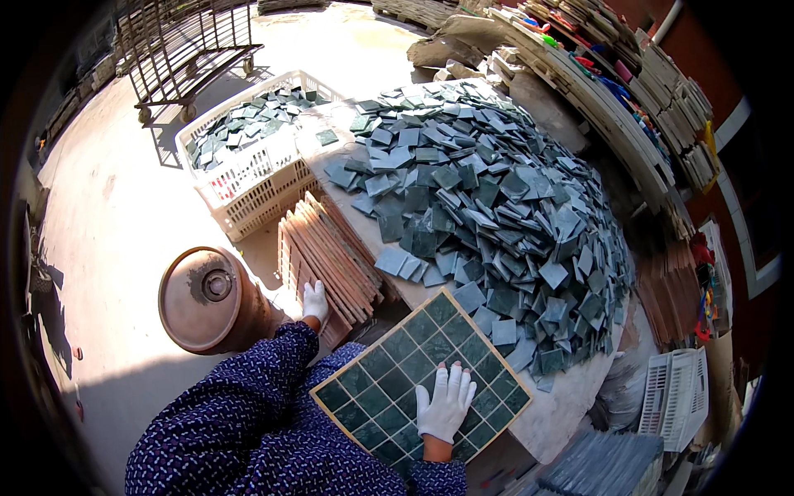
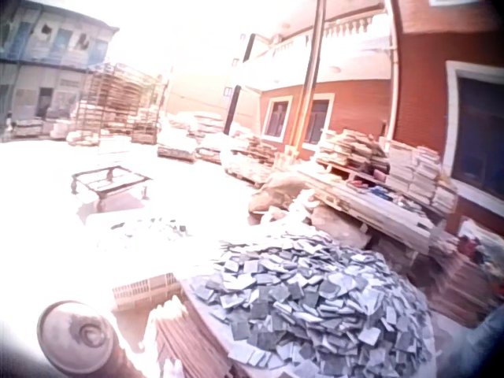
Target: The person puts on white gloves and then arranges small green tiles onto a yellow grid board. They pick tiles from a large pile and place them into the grid slots one by one until the board is filled.
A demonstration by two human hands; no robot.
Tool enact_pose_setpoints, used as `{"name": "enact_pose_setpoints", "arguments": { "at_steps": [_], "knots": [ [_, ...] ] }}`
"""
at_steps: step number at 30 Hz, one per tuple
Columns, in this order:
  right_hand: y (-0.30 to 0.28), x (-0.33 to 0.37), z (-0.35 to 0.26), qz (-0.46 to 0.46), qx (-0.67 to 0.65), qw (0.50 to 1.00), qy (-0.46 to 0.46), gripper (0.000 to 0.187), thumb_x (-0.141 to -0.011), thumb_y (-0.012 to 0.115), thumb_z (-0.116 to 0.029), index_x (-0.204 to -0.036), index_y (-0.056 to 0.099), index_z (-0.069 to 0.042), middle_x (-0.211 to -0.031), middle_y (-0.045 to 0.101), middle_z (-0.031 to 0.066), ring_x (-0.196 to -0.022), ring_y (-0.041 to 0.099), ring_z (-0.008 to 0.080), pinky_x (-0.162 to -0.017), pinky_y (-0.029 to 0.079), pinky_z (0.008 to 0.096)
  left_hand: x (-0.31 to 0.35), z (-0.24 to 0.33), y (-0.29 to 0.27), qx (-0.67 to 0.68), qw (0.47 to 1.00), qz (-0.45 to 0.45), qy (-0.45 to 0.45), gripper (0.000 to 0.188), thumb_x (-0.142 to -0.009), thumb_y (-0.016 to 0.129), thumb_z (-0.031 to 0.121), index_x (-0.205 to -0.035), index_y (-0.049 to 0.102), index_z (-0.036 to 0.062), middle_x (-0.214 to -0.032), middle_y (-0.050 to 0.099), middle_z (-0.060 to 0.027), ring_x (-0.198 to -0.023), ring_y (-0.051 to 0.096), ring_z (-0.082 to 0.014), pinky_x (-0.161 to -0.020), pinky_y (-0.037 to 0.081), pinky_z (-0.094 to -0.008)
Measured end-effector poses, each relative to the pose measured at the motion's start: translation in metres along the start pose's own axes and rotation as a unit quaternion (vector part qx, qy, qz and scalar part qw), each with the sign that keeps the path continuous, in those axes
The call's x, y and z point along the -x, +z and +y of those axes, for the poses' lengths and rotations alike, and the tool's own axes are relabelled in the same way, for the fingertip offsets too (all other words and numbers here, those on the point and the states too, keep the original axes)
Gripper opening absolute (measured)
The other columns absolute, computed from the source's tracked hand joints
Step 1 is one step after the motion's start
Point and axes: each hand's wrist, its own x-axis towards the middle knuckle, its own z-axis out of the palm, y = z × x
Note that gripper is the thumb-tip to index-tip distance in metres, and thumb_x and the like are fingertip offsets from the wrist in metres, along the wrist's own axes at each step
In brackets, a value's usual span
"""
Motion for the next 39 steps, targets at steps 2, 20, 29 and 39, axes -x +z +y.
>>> {"name": "enact_pose_setpoints", "arguments": {
  "at_steps": [2,20,29,39],
  "knots": [
    [0.001,0.000,-0.001,0.008,-0.002,1.000,0.002,0.059,-0.081,0.067,-0.034,-0.131,0.050,-0.008,-0.140,0.044,0.0201,-0.128,0.040,0.0415,-0.109,0.026,0.0547,0.014,0.016,-0.022,-0.050,0.997,0.005,0.064,0.062,-0.093,0.043,0.039,-0.134,0.036,-0.0071,-0.131,0.045,-0.0323,-0.117,0.049,-0.0454,-0.099,0.040,-0.0481],
    [0.001,-0.001,0.003,0.143,-0.178,0.974,-0.003,0.047,-0.078,0.072,-0.019,-0.119,0.056,-0.002,-0.125,0.055,0.0193,-0.119,0.049,0.0391,-0.102,0.038,0.0473,0.062,0.057,-0.283,0.433,0.878,-0.197,-0.055,0.035,-0.083,0.052,0.006,-0.116,0.054,-0.0052,-0.107,0.062,-0.0162,-0.097,0.062,-0.0302,-0.088,0.052,-0.0400],
    [-0.015,-0.010,-0.127,-0.280,-0.852,0.434,0.087,0.069,-0.098,0.053,-0.032,-0.148,0.019,0.002,-0.143,0.038,0.0208,-0.129,0.042,0.0304,-0.105,0.038,0.0386,0.201,0.123,-0.340,0.530,0.788,-0.214,0.229,0.062,-0.084,0.055,0.009,-0.142,0.033,0.0032,-0.138,0.045,-0.0140,-0.123,0.050,-0.0289,-0.104,0.042,-0.0437],
    [-0.103,0.048,-0.062,0.068,-0.750,0.642,0.142,0.051,-0.102,0.036,-0.039,-0.124,0.050,0.005,-0.115,0.061,0.0136,-0.103,0.060,0.0212,-0.085,0.048,0.0321,0.208,0.134,-0.297,0.384,0.800,-0.406,0.219,0.072,-0.092,0.052,0.052,-0.141,0.036,0.0029,-0.137,0.048,-0.0152,-0.120,0.052,-0.0279,-0.099,0.046,-0.0364]
  ]
}}
